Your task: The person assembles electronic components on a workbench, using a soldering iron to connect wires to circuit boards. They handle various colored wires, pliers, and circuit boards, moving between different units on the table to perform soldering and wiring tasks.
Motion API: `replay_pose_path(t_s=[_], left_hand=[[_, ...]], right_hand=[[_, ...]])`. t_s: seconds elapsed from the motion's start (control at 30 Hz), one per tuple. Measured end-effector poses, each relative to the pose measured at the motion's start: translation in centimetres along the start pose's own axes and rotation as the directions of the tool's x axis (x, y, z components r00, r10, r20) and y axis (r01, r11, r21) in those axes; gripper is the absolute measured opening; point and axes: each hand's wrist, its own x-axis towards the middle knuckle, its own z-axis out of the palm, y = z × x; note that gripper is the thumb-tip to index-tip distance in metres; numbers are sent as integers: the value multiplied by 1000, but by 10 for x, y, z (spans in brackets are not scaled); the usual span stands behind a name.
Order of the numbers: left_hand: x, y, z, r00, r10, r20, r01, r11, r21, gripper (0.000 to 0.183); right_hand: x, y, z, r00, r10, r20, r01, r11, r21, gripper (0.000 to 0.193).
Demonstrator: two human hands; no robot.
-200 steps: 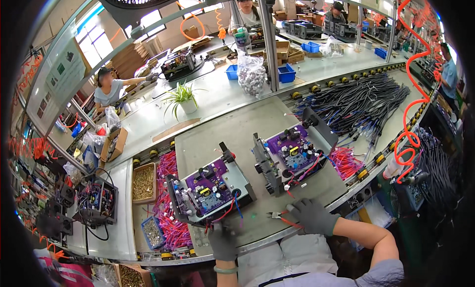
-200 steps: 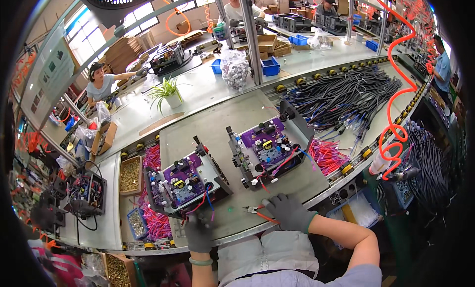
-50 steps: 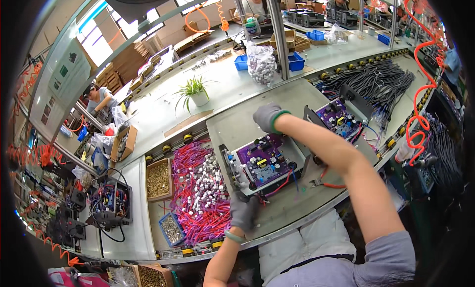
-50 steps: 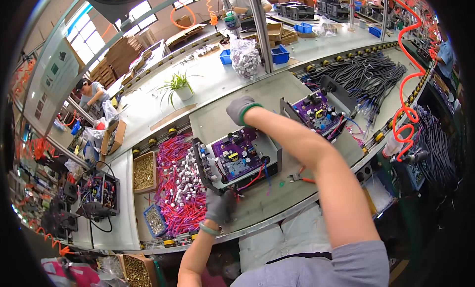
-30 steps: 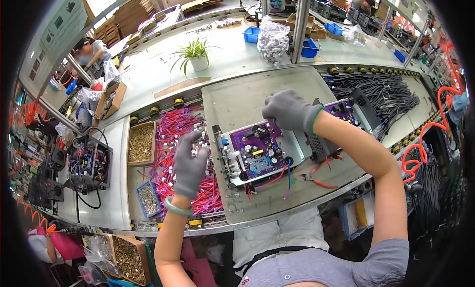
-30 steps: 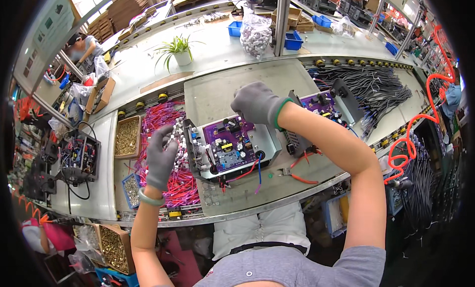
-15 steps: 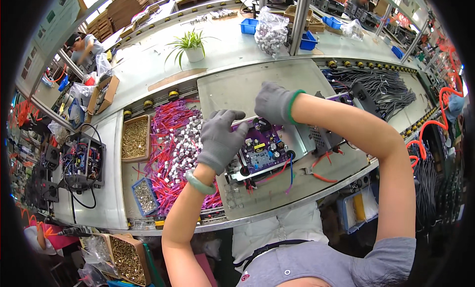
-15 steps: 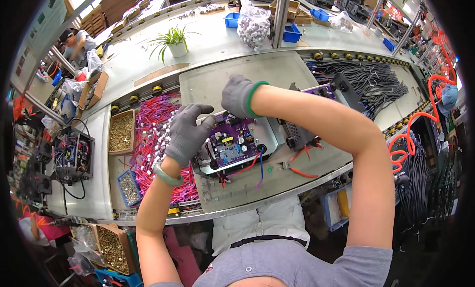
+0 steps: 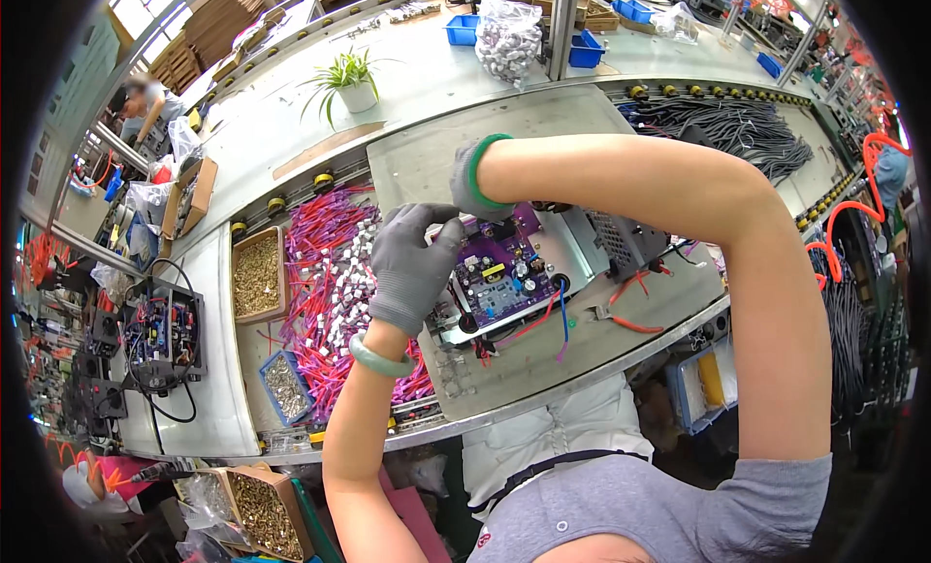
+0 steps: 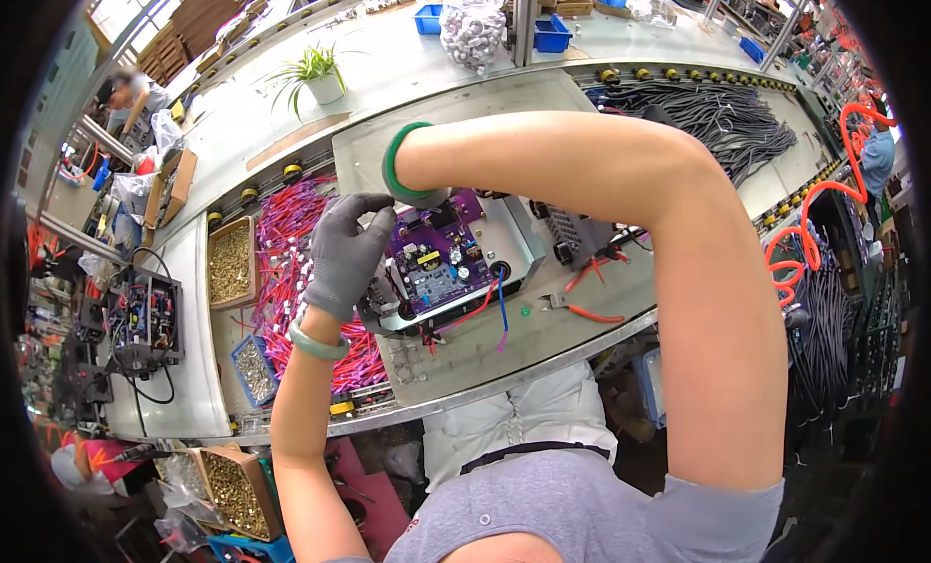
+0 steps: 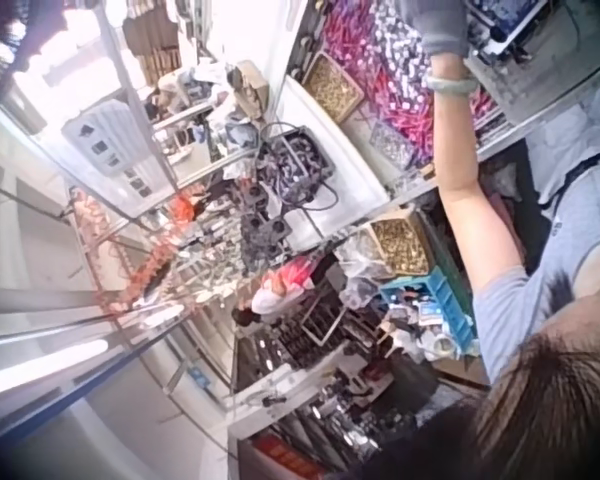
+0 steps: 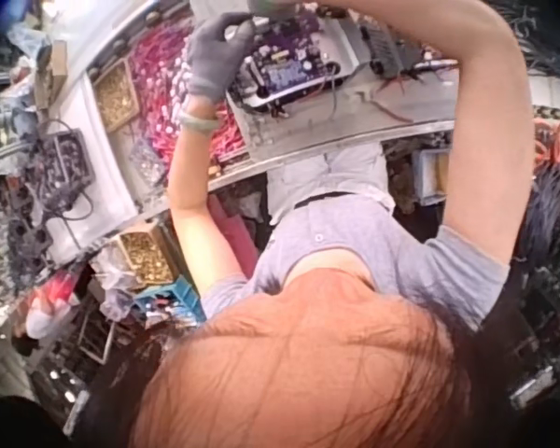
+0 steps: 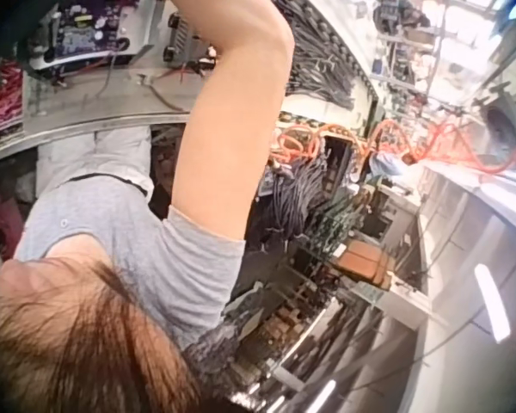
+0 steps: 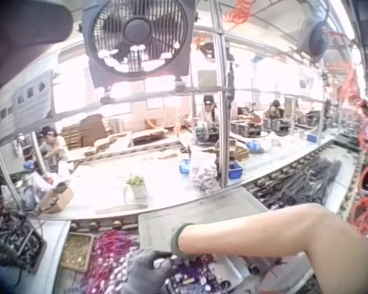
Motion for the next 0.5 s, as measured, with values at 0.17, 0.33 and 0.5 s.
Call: replay_pose_path(t_s=[0.17,0.33,0.5], left_hand=[[1,2,2,999,-51,-18,50,999,-18,16],[-2,-1,0,998,-64,0,64,998,20,15],[-2,1,3,1000,0,11,-1,997,75,16]], right_hand=[[-29,-2,19,974,152,-168,-124,978,165,19],[-80,-43,83,681,279,-677,-187,960,208,19],[-129,-126,131,440,-29,-898,36,999,-15,22]])
